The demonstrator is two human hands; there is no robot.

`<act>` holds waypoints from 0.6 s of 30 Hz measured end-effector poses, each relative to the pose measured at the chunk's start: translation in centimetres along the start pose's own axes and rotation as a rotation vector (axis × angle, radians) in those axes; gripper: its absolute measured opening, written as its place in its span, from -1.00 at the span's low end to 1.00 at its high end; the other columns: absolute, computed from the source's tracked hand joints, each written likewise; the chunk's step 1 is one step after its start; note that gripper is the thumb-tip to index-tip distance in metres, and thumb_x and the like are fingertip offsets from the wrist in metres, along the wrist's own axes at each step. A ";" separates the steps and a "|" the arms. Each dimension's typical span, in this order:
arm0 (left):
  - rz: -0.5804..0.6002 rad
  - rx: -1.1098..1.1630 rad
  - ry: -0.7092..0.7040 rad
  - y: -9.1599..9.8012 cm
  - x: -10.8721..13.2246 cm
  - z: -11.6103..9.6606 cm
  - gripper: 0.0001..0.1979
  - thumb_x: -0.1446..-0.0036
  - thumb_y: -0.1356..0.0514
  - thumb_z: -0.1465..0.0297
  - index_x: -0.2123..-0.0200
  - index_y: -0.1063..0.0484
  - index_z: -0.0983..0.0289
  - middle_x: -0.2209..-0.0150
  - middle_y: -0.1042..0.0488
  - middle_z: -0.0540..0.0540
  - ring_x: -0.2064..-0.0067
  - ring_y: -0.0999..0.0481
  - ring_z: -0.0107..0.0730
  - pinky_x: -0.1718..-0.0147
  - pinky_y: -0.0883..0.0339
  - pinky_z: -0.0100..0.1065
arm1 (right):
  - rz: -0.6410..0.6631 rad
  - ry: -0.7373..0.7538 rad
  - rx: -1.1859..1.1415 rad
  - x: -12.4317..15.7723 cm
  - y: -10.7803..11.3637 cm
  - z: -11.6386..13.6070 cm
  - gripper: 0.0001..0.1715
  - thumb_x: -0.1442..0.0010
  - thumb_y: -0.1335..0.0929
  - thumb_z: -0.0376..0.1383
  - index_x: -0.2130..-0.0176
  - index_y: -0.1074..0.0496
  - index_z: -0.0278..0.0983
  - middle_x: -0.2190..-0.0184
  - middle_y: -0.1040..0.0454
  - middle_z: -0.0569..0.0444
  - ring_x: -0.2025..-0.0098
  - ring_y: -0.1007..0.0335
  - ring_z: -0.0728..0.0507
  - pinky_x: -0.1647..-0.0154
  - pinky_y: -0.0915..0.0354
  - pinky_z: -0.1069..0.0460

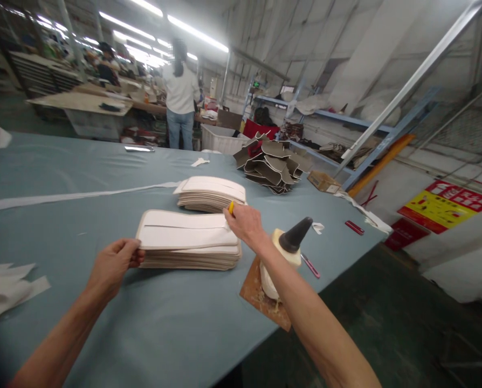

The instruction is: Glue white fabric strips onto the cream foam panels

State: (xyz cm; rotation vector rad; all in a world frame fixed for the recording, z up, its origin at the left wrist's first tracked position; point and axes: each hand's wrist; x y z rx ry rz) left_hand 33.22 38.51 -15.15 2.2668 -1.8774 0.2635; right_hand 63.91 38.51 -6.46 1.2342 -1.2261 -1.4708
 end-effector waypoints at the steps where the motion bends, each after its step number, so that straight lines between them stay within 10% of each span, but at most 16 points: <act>1: 0.002 0.003 -0.001 0.0 0.0 0.1 -0.62 0.30 -0.30 0.05 0.52 -0.43 0.24 0.59 -0.48 0.01 0.56 -0.42 -0.41 0.52 -0.36 -0.38 | -0.003 0.016 -0.014 0.0 -0.1 0.8 -0.61 -0.47 -0.27 -0.09 0.15 -0.60 -0.23 0.23 -0.68 -0.10 0.20 -0.57 -0.21 0.31 -0.07 -0.02; 18: 0.028 0.041 -0.007 0.4 0.0 0.7 -0.63 0.24 -0.28 0.04 0.51 -0.41 0.23 0.60 -0.49 0.03 0.57 -0.41 -0.40 0.53 -0.32 -0.38 | -0.008 0.055 -0.546 -1.4 -1.0 14.5 -0.60 -0.43 -0.29 -0.09 0.32 -0.57 -0.20 0.44 -0.59 -0.01 0.27 -0.55 -0.25 0.24 -0.17 -0.02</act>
Point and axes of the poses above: each hand's wrist, its own x-axis away from the middle knuckle, its own y-axis out of the back of the hand, z = x × y
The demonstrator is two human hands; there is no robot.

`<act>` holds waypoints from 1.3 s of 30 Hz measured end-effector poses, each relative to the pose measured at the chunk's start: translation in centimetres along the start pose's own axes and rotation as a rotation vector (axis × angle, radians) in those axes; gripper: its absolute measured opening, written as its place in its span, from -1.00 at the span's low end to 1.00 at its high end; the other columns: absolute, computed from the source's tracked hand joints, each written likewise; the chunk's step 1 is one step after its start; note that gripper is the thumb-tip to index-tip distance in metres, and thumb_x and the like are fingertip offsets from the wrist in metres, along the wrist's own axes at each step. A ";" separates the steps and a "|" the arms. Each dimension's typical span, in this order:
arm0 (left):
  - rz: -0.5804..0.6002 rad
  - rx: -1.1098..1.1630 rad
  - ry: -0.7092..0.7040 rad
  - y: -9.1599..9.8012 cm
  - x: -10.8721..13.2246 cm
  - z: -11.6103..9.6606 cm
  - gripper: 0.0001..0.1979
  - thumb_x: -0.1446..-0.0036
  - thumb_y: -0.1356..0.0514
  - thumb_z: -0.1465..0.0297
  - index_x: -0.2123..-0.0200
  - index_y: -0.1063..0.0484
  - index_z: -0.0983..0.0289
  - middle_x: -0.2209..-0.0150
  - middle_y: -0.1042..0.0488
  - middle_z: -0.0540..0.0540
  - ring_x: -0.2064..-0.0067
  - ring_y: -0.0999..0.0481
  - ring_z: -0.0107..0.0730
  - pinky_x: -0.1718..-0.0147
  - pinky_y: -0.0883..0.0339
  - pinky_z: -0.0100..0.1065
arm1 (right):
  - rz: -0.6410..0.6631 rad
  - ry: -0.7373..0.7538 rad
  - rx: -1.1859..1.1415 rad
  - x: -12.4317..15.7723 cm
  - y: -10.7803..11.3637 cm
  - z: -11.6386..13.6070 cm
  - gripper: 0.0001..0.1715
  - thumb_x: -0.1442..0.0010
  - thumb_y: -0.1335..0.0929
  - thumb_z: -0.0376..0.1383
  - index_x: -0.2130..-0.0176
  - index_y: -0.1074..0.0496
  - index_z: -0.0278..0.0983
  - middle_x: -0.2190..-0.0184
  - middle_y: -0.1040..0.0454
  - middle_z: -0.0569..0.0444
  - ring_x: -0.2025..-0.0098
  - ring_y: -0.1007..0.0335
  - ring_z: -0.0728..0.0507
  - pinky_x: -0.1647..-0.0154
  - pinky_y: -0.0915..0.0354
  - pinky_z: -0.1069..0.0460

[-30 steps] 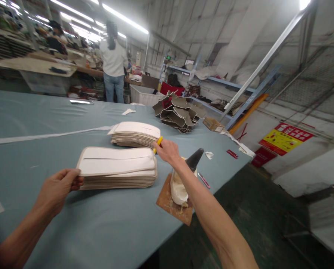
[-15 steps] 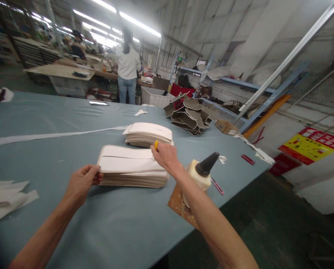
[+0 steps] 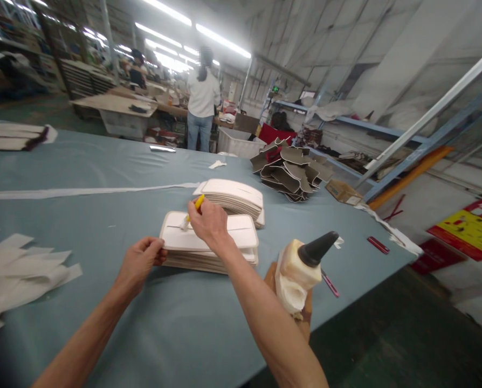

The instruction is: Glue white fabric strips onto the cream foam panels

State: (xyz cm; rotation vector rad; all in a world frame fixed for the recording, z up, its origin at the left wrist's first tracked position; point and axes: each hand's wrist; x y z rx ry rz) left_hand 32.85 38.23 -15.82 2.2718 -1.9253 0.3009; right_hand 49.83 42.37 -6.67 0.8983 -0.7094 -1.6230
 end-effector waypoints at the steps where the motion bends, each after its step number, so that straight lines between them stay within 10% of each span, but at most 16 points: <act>1: 0.003 0.001 -0.001 0.0 0.0 0.0 -0.63 0.24 -0.29 0.04 0.51 -0.41 0.23 0.60 -0.49 0.03 0.57 -0.41 -0.40 0.53 -0.32 -0.38 | 0.000 -0.008 -0.060 0.0 -0.3 0.5 -0.61 -0.43 -0.30 -0.09 0.33 -0.57 -0.20 0.46 -0.58 0.02 0.29 -0.55 -0.23 0.23 -0.19 -0.02; 10: 0.008 0.020 -0.004 0.1 0.3 0.0 -0.63 0.23 -0.30 0.05 0.51 -0.41 0.23 0.60 -0.49 0.03 0.55 -0.41 -0.39 0.51 -0.34 -0.37 | -0.081 -0.120 -0.438 0.2 -1.9 -1.0 -0.58 -0.36 -0.29 -0.06 0.40 -0.54 -0.20 0.50 -0.57 0.08 0.34 -0.51 -0.17 0.22 -0.29 0.00; 21: 0.011 0.183 0.026 0.9 2.9 -2.1 -0.59 0.27 -0.36 0.12 0.40 -0.38 0.24 0.49 -0.53 -0.01 0.44 -0.54 -0.36 0.50 -0.39 -0.42 | -0.527 -0.236 -0.911 6.8 8.4 -10.4 -0.48 -0.09 -0.47 0.14 0.31 -0.47 -0.26 0.60 -0.39 0.22 0.56 -0.30 0.00 0.48 -0.29 0.08; 29: -0.034 0.156 0.128 8.8 11.2 -2.3 -0.46 0.35 -0.55 0.06 0.40 -0.45 0.24 0.48 -0.53 -0.04 0.45 -0.52 -0.40 0.53 -0.41 -0.46 | -0.634 -0.304 -1.234 13.9 9.6 -10.1 -0.57 -0.04 -0.55 0.00 0.34 -0.43 -0.24 0.65 -0.34 0.31 0.62 -0.24 0.06 0.55 -0.27 0.14; 39: -0.152 -0.141 0.417 15.9 21.3 3.8 -0.30 0.36 -0.47 -0.20 0.34 -0.42 0.21 0.53 -0.55 0.02 0.42 -0.53 -0.30 0.43 -0.45 -0.38 | -0.375 -0.451 -1.300 20.4 3.2 -7.6 -0.53 -0.03 -0.55 0.03 0.30 -0.43 -0.25 0.66 -0.35 0.29 0.63 -0.27 0.04 0.57 -0.27 0.13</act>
Point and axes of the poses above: each hand's wrist, its own x-axis away from the middle knuckle, its own y-axis out of the back of the hand, z = x × y
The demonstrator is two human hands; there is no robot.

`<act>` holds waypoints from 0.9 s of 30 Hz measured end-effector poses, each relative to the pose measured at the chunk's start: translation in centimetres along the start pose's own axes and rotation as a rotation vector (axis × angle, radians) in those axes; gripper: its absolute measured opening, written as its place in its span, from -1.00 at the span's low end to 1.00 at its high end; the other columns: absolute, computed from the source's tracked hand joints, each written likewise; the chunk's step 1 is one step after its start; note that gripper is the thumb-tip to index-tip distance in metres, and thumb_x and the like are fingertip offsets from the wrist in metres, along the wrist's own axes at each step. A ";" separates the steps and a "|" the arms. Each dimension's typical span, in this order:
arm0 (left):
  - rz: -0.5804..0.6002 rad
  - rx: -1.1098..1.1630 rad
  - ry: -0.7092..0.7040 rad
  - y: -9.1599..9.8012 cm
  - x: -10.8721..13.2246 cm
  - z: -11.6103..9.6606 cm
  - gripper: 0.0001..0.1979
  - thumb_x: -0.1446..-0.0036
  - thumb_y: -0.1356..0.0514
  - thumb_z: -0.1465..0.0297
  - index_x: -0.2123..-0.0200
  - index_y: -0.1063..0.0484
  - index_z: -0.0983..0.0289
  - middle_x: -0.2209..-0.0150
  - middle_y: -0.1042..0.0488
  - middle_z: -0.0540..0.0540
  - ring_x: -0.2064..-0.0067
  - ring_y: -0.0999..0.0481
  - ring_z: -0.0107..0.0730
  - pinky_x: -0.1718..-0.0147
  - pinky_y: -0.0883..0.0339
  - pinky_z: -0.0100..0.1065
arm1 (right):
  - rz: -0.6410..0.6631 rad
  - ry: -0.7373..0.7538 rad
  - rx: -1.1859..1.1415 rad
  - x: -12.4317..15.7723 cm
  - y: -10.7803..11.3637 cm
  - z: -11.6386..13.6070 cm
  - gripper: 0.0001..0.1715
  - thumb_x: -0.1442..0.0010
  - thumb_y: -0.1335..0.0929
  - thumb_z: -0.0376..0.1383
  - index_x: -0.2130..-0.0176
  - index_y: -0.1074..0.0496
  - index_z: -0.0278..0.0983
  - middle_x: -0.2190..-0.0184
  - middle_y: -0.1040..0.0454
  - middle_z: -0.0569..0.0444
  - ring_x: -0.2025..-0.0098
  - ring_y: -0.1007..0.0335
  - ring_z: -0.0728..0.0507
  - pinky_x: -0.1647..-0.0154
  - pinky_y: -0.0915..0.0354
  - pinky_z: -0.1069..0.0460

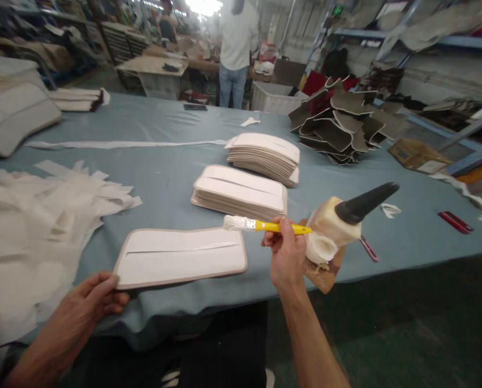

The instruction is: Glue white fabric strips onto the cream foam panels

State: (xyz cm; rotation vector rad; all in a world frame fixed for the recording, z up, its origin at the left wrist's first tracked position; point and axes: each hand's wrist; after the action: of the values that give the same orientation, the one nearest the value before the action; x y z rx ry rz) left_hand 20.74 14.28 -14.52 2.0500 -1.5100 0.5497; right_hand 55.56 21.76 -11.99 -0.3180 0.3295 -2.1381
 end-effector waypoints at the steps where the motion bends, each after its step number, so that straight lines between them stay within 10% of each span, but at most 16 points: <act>1: -0.003 -0.096 -0.010 0.5 0.1 0.4 -0.32 0.26 -0.41 -0.21 0.31 -0.42 0.22 0.53 -0.57 0.04 0.42 -0.54 -0.28 0.40 -0.46 -0.35 | 0.009 -0.026 0.005 0.8 0.0 -0.8 -0.53 -0.03 -0.55 0.04 0.31 -0.44 -0.25 0.66 -0.36 0.29 0.63 -0.26 0.04 0.57 -0.27 0.13; 8: -0.117 -0.655 -0.066 1.9 -0.1 0.7 -0.44 0.00 -0.09 -0.19 0.24 -0.43 0.16 0.39 -0.65 0.06 0.40 -0.59 -0.16 0.37 -0.41 -0.24 | 0.038 -0.126 0.100 3.8 0.5 -4.2 -0.49 -0.07 -0.54 0.09 0.31 -0.46 -0.26 0.63 -0.38 0.24 0.61 -0.25 0.03 0.55 -0.25 0.12; 27: -0.221 -0.595 -0.094 1.1 -0.1 1.3 -0.42 0.05 -0.09 -0.23 0.23 -0.42 0.12 0.37 -0.65 0.05 0.39 -0.60 -0.16 0.31 -0.44 -0.23 | 0.244 0.035 0.424 5.3 -3.6 -4.6 -0.51 -0.28 -0.42 0.09 0.31 -0.49 -0.29 0.58 -0.46 0.14 0.57 -0.35 -0.02 0.52 -0.32 0.08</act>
State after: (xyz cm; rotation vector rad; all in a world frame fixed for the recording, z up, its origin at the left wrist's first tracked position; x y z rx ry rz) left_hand 19.68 13.26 -15.36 1.7467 -1.2736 -0.0831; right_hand 48.35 19.80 -14.48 0.0055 -0.0680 -1.9140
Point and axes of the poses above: each hand's wrist, its own x-axis away from the middle knuckle, its own y-axis out of the back of the hand, z = x × y
